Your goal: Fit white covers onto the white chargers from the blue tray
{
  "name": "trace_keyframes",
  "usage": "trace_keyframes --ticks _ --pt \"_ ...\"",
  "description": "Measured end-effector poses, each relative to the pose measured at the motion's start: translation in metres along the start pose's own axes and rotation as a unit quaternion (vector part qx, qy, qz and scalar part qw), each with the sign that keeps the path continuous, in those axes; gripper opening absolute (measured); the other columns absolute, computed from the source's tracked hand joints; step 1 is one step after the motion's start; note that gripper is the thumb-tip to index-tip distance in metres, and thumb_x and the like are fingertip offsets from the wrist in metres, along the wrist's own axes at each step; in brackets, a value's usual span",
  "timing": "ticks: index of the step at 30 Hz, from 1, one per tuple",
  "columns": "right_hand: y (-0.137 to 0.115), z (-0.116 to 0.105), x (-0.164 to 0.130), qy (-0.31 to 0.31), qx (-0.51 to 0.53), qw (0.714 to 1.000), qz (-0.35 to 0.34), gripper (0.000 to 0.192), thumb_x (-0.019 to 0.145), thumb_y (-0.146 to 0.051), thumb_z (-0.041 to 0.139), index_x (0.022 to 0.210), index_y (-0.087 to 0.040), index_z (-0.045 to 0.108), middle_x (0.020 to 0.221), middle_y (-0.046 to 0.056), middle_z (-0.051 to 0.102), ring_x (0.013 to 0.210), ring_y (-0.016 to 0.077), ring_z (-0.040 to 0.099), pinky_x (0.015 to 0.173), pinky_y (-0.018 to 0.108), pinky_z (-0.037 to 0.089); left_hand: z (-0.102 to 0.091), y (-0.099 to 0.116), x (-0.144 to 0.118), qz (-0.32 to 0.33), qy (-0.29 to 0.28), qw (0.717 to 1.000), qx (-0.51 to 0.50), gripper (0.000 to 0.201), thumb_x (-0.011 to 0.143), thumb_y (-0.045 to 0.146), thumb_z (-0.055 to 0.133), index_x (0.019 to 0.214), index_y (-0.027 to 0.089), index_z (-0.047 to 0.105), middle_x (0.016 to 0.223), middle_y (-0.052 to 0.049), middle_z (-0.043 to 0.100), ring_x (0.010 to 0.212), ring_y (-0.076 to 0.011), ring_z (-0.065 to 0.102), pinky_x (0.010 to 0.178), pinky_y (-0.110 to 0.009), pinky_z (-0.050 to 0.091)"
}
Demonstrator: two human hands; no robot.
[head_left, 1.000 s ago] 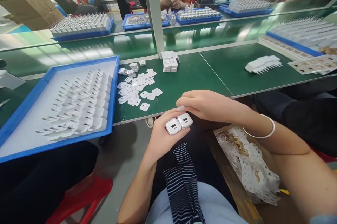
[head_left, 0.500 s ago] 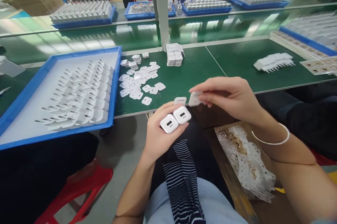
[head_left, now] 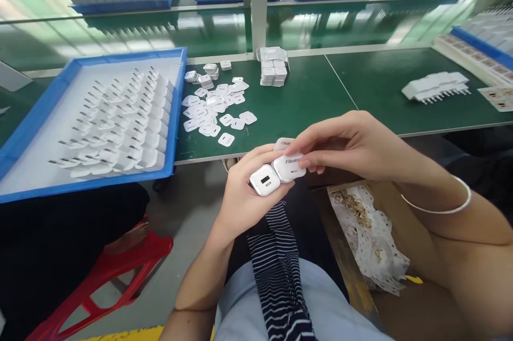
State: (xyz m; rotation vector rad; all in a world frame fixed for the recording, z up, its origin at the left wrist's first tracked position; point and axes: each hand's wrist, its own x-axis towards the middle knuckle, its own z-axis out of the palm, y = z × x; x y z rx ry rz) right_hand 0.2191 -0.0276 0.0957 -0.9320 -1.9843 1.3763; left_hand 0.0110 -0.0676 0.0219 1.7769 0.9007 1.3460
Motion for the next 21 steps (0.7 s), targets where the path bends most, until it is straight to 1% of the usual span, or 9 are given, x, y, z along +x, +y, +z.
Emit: trace_keyframes --ticks 5,9,12,18,21 --pt "0.0022 -0.001 0.0051 -0.011 0.047 0.998 0.034 0.015 0.083 -0.026 0.079 0.095 -0.016 0.08 0.076 0.001 0.074 0.06 0.0085 0.062 0.056 0.022 0.055 0.0 -0.0026 -0.0005 0.007 -0.004 1.0 -0.002 0.045 0.072 0.009 0.084 0.112 0.025 0.074 0.122 -0.005 0.074 0.114 -0.0218 0.071 0.1 -0.033 0.057" --pt "0.0035 -0.0004 0.0074 -0.016 0.063 0.996 0.055 0.012 0.08 -0.022 0.08 0.09 -0.016 0.081 0.073 0.001 0.073 0.058 0.0077 0.06 0.054 0.021 0.053 0.0001 -0.0027 0.0 0.007 -0.005 1.0 -0.002 0.044 0.072 0.01 0.084 0.112 0.025 0.074 0.121 -0.004 0.074 0.113 -0.0206 0.071 0.099 -0.031 0.057" --pt "0.0037 0.0013 0.0078 -0.022 0.06 0.997 0.051 0.011 0.08 -0.023 0.081 0.089 -0.016 0.081 0.072 0.0 0.072 0.057 0.0081 0.06 0.053 0.021 0.053 0.0004 -0.002 0.0005 0.002 -0.004 1.0 0.001 0.042 0.073 0.01 0.084 0.111 0.025 0.074 0.119 -0.004 0.075 0.112 -0.02 0.071 0.097 -0.03 0.057" --pt "0.0061 0.0029 0.0082 -0.021 0.044 0.998 0.04 0.015 0.081 -0.026 0.08 0.093 -0.018 0.082 0.075 0.001 0.074 0.057 0.0091 0.06 0.053 0.022 0.054 0.0004 -0.002 -0.0008 -0.017 -0.004 1.0 0.017 0.038 0.074 0.015 0.083 0.11 0.024 0.074 0.12 -0.007 0.074 0.115 -0.0245 0.071 0.1 -0.037 0.058" --pt "0.0067 0.0023 0.0084 -0.027 0.039 0.998 0.041 0.014 0.082 -0.026 0.079 0.094 -0.018 0.082 0.076 0.002 0.074 0.058 0.0093 0.061 0.053 0.022 0.054 0.0 -0.0016 -0.0015 -0.013 -0.009 1.0 0.024 0.037 0.075 0.015 0.082 0.11 0.023 0.074 0.122 -0.007 0.074 0.116 -0.0247 0.07 0.101 -0.037 0.057"
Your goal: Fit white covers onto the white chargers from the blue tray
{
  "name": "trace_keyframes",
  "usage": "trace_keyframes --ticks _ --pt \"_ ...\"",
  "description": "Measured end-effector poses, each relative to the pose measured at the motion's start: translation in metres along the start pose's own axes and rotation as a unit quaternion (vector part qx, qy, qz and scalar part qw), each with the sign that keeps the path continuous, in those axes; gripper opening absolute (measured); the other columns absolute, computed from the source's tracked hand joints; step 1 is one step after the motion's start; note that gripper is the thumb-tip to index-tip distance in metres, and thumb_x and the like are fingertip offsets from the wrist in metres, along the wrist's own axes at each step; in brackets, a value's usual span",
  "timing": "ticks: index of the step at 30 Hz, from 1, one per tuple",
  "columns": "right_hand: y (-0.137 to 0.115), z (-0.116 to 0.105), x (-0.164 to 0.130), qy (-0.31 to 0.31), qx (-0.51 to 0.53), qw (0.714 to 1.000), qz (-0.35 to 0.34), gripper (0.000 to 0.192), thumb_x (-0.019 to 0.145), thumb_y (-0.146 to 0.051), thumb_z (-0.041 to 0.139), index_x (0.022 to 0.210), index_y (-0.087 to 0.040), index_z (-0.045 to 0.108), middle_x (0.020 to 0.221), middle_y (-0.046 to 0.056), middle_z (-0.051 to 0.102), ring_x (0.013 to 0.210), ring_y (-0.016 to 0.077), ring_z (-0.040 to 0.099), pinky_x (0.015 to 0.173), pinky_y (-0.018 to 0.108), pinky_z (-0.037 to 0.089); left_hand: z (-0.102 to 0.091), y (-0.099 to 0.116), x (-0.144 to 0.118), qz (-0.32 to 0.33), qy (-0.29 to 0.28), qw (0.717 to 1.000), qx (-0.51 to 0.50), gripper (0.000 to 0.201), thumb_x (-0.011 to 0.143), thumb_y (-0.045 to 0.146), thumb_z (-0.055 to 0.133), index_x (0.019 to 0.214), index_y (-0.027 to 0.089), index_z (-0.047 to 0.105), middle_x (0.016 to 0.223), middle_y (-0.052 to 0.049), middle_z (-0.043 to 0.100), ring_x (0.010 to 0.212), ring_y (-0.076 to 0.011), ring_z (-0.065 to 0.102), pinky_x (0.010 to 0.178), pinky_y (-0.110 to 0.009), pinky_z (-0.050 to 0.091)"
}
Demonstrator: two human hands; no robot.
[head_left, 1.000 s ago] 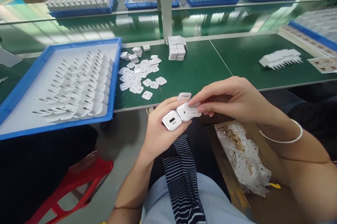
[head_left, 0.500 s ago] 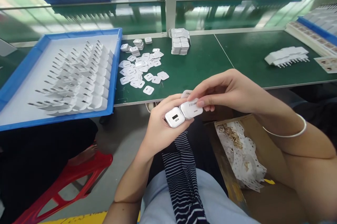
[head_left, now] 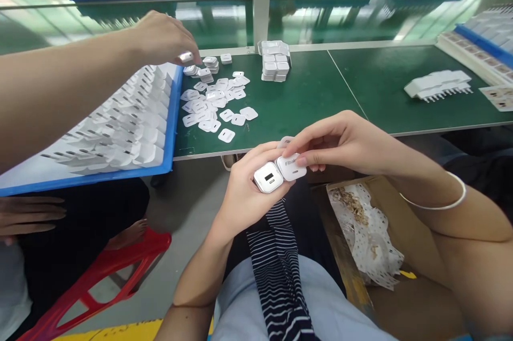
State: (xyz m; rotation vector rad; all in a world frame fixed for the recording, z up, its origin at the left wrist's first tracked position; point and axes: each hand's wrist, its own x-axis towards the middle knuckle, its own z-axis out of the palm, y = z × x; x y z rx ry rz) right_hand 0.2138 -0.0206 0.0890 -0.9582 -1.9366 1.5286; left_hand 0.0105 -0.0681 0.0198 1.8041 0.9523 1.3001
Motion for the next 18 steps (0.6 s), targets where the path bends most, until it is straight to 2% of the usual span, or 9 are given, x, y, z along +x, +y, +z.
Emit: trace_keyframes --ticks 6,18 --pt "0.0004 -0.0017 -0.0005 -0.005 0.0 1.0 0.009 0.014 0.083 -0.026 0.078 0.095 -0.019 0.083 0.087 0.004 0.077 0.058 0.0089 0.061 0.052 0.022 0.054 -0.0009 0.0016 0.0009 0.011 -0.014 1.0 0.013 0.036 0.077 0.014 0.081 0.112 0.023 0.074 0.124 -0.007 0.073 0.118 -0.0245 0.069 0.1 -0.037 0.057" --pt "0.0055 -0.0005 -0.001 0.011 0.005 1.0 0.015 0.016 0.082 -0.03 0.079 0.093 -0.019 0.082 0.082 0.003 0.076 0.057 0.0094 0.061 0.051 0.022 0.053 -0.0002 0.001 0.0011 0.02 -0.015 0.999 0.03 0.039 0.078 0.013 0.08 0.114 0.023 0.073 0.125 -0.008 0.072 0.113 -0.0228 0.071 0.099 -0.034 0.057"
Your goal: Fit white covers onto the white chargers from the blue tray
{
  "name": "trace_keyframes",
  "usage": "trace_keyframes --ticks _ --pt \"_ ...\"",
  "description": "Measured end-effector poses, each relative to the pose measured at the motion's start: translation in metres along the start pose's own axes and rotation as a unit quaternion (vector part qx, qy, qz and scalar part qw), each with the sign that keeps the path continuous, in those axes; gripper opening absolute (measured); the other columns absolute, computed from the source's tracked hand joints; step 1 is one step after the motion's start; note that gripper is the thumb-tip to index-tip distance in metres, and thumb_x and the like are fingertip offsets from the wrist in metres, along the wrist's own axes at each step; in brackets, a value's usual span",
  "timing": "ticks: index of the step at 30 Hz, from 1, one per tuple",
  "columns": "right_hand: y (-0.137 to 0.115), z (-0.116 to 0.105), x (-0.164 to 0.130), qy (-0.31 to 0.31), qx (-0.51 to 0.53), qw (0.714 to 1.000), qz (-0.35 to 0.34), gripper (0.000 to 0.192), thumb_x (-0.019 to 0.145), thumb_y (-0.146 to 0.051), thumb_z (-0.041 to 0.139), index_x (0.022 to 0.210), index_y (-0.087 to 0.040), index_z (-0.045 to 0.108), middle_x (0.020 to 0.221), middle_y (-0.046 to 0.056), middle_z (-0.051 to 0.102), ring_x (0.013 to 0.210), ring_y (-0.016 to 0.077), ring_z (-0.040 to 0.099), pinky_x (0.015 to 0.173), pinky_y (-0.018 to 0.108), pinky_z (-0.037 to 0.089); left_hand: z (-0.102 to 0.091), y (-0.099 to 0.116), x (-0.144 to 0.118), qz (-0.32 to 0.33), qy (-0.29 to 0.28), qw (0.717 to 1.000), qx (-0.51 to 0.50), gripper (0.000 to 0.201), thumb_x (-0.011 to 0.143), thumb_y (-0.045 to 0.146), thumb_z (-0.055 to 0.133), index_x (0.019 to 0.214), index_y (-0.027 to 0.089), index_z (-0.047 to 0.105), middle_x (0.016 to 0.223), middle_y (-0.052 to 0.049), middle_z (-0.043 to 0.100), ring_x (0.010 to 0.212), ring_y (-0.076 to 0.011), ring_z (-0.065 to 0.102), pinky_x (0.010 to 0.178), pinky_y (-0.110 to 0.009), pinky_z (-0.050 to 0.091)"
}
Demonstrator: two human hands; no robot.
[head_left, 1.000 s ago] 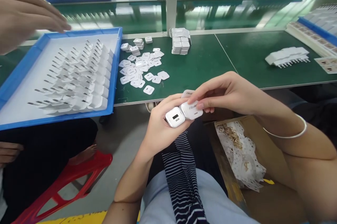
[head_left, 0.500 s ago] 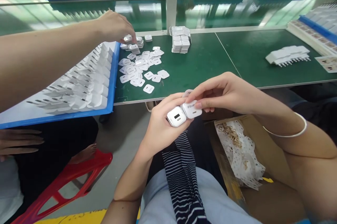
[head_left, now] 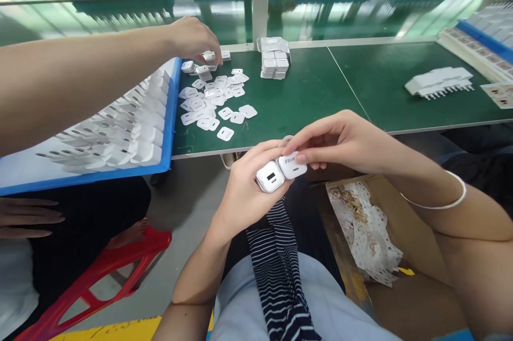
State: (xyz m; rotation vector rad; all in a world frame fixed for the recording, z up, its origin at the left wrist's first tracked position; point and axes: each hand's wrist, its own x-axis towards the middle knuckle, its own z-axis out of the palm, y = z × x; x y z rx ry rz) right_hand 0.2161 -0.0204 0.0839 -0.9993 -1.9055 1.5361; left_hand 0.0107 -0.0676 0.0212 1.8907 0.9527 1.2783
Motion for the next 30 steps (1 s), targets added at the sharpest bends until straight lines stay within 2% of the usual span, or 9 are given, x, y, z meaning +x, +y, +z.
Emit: trace_keyframes --ticks 9,12,19,26,30 --pt "-0.0001 0.0023 0.0006 0.003 0.006 1.0 0.009 0.014 0.083 -0.026 0.078 0.092 -0.017 0.078 0.077 0.002 0.074 0.057 0.0088 0.06 0.05 0.021 0.051 0.0005 0.0006 -0.0005 0.001 0.003 1.0 0.024 0.036 0.078 0.015 0.079 0.114 0.022 0.073 0.123 -0.008 0.073 0.11 -0.0228 0.071 0.097 -0.034 0.058" --pt "0.0006 0.004 0.0009 0.009 0.017 1.0 0.014 0.014 0.081 -0.022 0.079 0.09 -0.016 0.071 0.069 0.0 0.07 0.056 0.009 0.06 0.05 0.02 0.051 0.0011 0.0006 -0.001 -0.002 0.006 1.0 0.026 0.037 0.078 0.014 0.08 0.114 0.021 0.073 0.124 -0.008 0.072 0.11 -0.0213 0.071 0.098 -0.032 0.057" --pt "0.0018 0.0054 0.0009 0.024 0.014 0.999 0.032 0.031 0.078 -0.017 0.08 0.083 -0.022 0.05 0.066 -0.005 0.067 0.052 0.0091 0.059 0.05 0.022 0.051 0.0019 0.0011 -0.0017 -0.008 -0.001 0.999 0.031 0.036 0.08 0.014 0.078 0.115 0.022 0.074 0.125 -0.007 0.073 0.114 -0.0217 0.07 0.101 -0.033 0.057" --pt "0.0029 0.0072 0.0016 0.035 0.007 0.999 0.032 0.036 0.076 -0.024 0.083 0.081 -0.022 0.048 0.064 -0.005 0.064 0.051 0.0097 0.059 0.048 0.023 0.049 0.0033 0.0022 -0.0016 -0.004 0.007 0.999 0.032 0.036 0.08 0.016 0.079 0.115 0.023 0.074 0.125 -0.007 0.073 0.113 -0.0219 0.071 0.101 -0.034 0.057" --pt "0.0053 0.0093 -0.0011 0.038 0.02 0.999 0.023 0.04 0.075 -0.031 0.087 0.081 -0.022 0.048 0.065 -0.004 0.064 0.051 0.009 0.056 0.047 0.023 0.047 0.003 -0.0002 -0.0003 -0.022 0.017 1.0 -0.012 0.038 0.076 0.015 0.082 0.112 0.023 0.075 0.121 -0.006 0.075 0.11 -0.0222 0.072 0.099 -0.034 0.058"
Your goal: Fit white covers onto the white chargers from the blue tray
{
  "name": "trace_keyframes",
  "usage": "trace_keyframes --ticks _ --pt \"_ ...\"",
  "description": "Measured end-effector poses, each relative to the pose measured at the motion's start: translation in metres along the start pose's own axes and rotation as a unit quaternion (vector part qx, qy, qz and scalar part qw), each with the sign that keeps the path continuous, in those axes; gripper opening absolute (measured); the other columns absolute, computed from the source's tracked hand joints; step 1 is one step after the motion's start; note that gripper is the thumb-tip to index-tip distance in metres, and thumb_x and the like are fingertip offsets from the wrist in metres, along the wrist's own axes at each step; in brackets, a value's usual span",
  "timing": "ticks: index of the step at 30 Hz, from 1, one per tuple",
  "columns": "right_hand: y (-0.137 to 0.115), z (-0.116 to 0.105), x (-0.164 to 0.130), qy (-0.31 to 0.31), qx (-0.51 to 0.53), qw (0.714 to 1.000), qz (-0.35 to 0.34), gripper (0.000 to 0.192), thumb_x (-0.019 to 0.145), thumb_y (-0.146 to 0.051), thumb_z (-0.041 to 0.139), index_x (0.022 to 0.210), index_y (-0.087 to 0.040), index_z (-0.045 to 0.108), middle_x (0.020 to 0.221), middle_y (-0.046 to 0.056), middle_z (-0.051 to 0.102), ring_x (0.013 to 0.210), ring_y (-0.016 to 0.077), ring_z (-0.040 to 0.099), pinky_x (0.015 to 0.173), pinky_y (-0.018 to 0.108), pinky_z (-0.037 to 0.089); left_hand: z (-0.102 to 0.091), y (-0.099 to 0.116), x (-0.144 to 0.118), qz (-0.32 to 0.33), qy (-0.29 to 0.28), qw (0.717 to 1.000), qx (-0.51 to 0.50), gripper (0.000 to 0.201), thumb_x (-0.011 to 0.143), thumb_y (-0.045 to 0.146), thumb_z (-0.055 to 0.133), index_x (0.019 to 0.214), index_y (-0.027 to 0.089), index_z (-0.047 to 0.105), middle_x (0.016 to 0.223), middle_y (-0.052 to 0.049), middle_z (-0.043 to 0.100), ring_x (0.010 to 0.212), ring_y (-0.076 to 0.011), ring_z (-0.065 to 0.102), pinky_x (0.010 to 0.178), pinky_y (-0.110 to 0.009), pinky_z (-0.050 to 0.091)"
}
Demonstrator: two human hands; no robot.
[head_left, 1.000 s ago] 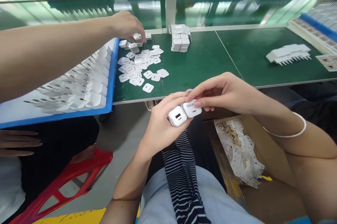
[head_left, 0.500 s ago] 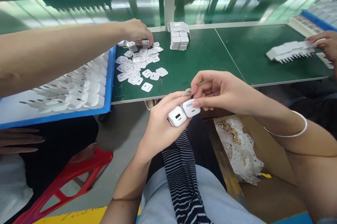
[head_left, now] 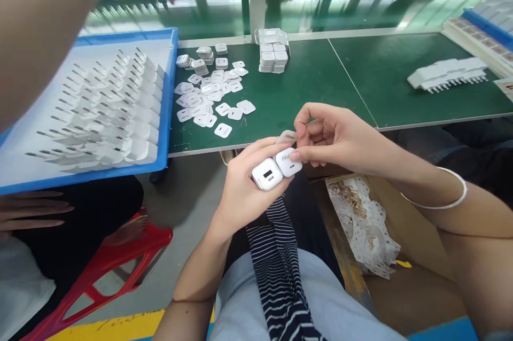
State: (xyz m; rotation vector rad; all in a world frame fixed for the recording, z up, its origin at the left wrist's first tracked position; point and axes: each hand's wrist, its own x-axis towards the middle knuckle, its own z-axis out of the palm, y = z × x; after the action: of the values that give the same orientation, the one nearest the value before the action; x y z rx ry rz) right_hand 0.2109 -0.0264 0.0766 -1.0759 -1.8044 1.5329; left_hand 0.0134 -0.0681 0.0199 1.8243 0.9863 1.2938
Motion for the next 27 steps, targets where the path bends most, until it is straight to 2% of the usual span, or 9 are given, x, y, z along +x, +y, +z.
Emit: trace_keyframes --ticks 3,8,11,14,18,20,23,25,27 --pt "-0.001 0.001 -0.006 0.006 0.02 1.0 -0.016 0.038 0.079 -0.04 0.083 0.085 -0.022 0.05 0.062 -0.005 0.063 0.049 0.0089 0.054 0.045 0.023 0.045 -0.002 -0.003 0.0 -0.004 0.001 0.999 -0.053 0.042 0.072 0.014 0.085 0.111 0.024 0.076 0.12 -0.006 0.075 0.11 -0.0223 0.072 0.098 -0.034 0.058" --pt "-0.001 -0.001 -0.011 0.102 -0.001 0.992 -0.073 0.029 0.085 -0.041 0.078 0.099 -0.023 0.062 0.067 -0.004 0.061 0.056 0.0098 0.056 0.05 0.023 0.046 -0.007 -0.003 -0.001 0.002 -0.001 0.997 -0.079 0.043 0.072 0.013 0.085 0.113 0.025 0.076 0.118 -0.007 0.076 0.113 -0.0255 0.071 0.1 -0.039 0.058" --pt "0.004 -0.002 -0.007 0.076 -0.006 0.994 -0.081 0.031 0.08 -0.035 0.083 0.103 -0.022 0.067 0.081 0.0 0.066 0.068 0.0112 0.061 0.053 0.022 0.05 -0.007 -0.004 -0.001 0.014 -0.01 0.994 -0.105 0.048 0.071 0.011 0.085 0.115 0.026 0.076 0.121 -0.007 0.075 0.114 -0.0254 0.071 0.101 -0.039 0.057" --pt "0.011 -0.001 0.001 0.03 0.021 0.995 -0.088 0.023 0.081 -0.037 0.081 0.092 -0.02 0.069 0.081 0.0 0.068 0.064 0.01 0.06 0.048 0.021 0.049 -0.005 -0.005 -0.001 0.02 -0.017 0.991 -0.134 0.05 0.07 0.009 0.085 0.116 0.026 0.076 0.123 -0.007 0.074 0.117 -0.026 0.07 0.104 -0.04 0.056" --pt "0.014 -0.004 0.008 0.062 -0.005 0.992 -0.108 0.021 0.083 -0.038 0.079 0.082 -0.02 0.069 0.073 -0.002 0.066 0.055 0.0086 0.057 0.047 0.023 0.049 -0.003 -0.008 -0.002 0.017 -0.018 0.99 -0.136 0.05 0.069 0.009 0.085 0.116 0.023 0.076 0.126 -0.009 0.074 0.121 -0.0264 0.068 0.106 -0.037 0.054" --pt "0.01 -0.007 0.006 0.117 -0.049 0.983 -0.133 0.015 0.085 -0.035 0.078 0.084 -0.022 0.069 0.074 -0.001 0.066 0.057 0.0099 0.058 0.05 0.026 0.05 -0.003 -0.01 -0.002 0.011 -0.015 0.991 -0.131 0.049 0.07 0.009 0.085 0.116 0.022 0.076 0.132 -0.011 0.07 0.126 -0.0277 0.066 0.108 -0.038 0.052" --pt "-0.005 -0.011 -0.003 0.188 -0.115 0.964 -0.151 0.011 0.087 -0.028 0.076 0.098 -0.026 0.073 0.076 0.0 0.067 0.062 0.0138 0.06 0.056 0.031 0.052 -0.001 -0.012 0.0 -0.003 -0.017 0.992 -0.129 0.047 0.071 0.01 0.084 0.116 0.021 0.076 0.137 -0.012 0.068 0.129 -0.0293 0.064 0.11 -0.039 0.05" --pt "-0.016 -0.01 -0.008 0.187 -0.133 0.962 -0.145 0.019 0.087 -0.028 0.076 0.106 -0.028 0.074 0.076 0.0 0.068 0.063 0.0152 0.061 0.057 0.033 0.052 0.001 -0.014 0.001 -0.012 -0.017 0.992 -0.125 0.045 0.072 0.011 0.084 0.115 0.021 0.076 0.134 -0.011 0.07 0.125 -0.0284 0.066 0.108 -0.039 0.051" --pt "-0.024 -0.006 -0.009 0.14 -0.135 0.973 -0.127 0.018 0.087 -0.029 0.077 0.105 -0.027 0.076 0.075 0.0 0.068 0.061 0.0139 0.059 0.057 0.032 0.051 0.004 -0.016 0.003 -0.025 -0.017 0.992 -0.12 0.041 0.071 0.012 0.084 0.11 0.021 0.076 0.126 -0.009 0.074 0.116 -0.0268 0.07 0.103 -0.039 0.054"
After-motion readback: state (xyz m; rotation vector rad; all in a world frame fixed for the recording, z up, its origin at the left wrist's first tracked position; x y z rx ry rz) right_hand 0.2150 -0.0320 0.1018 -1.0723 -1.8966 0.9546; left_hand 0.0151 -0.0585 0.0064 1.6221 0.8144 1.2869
